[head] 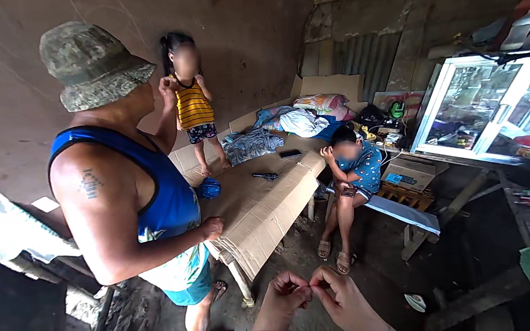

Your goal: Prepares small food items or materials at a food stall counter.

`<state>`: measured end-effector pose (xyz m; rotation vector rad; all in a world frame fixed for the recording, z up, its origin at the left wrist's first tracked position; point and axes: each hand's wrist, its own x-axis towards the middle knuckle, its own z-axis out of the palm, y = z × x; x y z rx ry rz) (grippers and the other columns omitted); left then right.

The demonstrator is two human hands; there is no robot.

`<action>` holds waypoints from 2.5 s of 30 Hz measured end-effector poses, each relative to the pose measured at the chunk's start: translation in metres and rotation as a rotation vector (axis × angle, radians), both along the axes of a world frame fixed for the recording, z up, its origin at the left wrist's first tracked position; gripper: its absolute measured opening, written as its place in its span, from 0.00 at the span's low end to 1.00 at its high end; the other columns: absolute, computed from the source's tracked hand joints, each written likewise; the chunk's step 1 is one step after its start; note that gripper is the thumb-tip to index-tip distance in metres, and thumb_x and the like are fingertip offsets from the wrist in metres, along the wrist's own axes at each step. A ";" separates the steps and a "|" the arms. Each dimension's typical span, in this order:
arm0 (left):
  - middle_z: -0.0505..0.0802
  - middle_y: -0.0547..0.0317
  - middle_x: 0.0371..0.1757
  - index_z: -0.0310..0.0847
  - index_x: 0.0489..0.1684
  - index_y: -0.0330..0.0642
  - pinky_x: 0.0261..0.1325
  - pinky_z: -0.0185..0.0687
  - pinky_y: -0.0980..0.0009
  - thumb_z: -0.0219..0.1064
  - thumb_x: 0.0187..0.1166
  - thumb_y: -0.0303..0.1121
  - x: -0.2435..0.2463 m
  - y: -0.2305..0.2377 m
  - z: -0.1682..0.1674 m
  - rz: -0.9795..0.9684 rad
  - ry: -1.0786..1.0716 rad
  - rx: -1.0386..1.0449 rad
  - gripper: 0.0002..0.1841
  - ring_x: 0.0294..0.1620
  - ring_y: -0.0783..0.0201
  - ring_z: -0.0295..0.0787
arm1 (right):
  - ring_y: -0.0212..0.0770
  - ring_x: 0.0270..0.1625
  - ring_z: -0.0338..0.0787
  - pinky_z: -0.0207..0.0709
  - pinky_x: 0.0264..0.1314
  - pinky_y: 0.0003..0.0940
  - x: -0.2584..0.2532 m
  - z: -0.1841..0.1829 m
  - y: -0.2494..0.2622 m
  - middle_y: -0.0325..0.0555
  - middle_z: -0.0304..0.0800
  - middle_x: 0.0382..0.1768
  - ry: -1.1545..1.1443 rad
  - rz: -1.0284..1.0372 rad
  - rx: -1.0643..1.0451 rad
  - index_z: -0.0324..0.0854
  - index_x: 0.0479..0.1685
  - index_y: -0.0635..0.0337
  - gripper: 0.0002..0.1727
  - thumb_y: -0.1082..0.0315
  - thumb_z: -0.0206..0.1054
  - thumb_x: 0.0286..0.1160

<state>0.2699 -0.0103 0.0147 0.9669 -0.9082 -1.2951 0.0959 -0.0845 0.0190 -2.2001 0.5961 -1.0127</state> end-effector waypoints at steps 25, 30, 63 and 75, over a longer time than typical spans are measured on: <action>0.95 0.54 0.41 0.89 0.42 0.38 0.51 0.91 0.70 0.59 0.80 0.15 -0.010 -0.018 0.053 0.011 0.335 0.092 0.12 0.40 0.66 0.94 | 0.36 0.56 0.86 0.78 0.64 0.26 0.003 0.010 -0.010 0.44 0.89 0.49 -0.172 -0.293 -0.536 0.88 0.46 0.53 0.10 0.62 0.62 0.86; 0.96 0.57 0.39 0.92 0.40 0.38 0.50 0.91 0.71 0.64 0.74 0.13 -0.009 -0.018 0.050 -0.040 0.195 0.071 0.12 0.39 0.68 0.93 | 0.36 0.58 0.84 0.77 0.64 0.31 -0.006 0.013 -0.014 0.39 0.88 0.52 -0.141 -0.243 -0.530 0.86 0.43 0.50 0.09 0.60 0.61 0.85; 0.93 0.57 0.35 0.83 0.41 0.37 0.44 0.91 0.74 0.59 0.81 0.17 -0.032 -0.023 0.039 -0.087 0.335 0.057 0.08 0.34 0.69 0.91 | 0.38 0.47 0.88 0.76 0.59 0.39 -0.008 0.018 -0.001 0.45 0.90 0.40 -0.036 -0.388 -0.296 0.83 0.42 0.59 0.14 0.63 0.54 0.88; 0.94 0.70 0.36 0.84 0.43 0.45 0.44 0.91 0.75 0.60 0.78 0.17 -0.046 -0.030 0.017 -0.047 -0.049 -0.219 0.11 0.36 0.74 0.92 | 0.51 0.47 0.91 0.78 0.55 0.55 -0.019 0.023 0.015 0.52 0.91 0.39 -0.005 -0.478 -0.165 0.86 0.39 0.64 0.09 0.69 0.63 0.77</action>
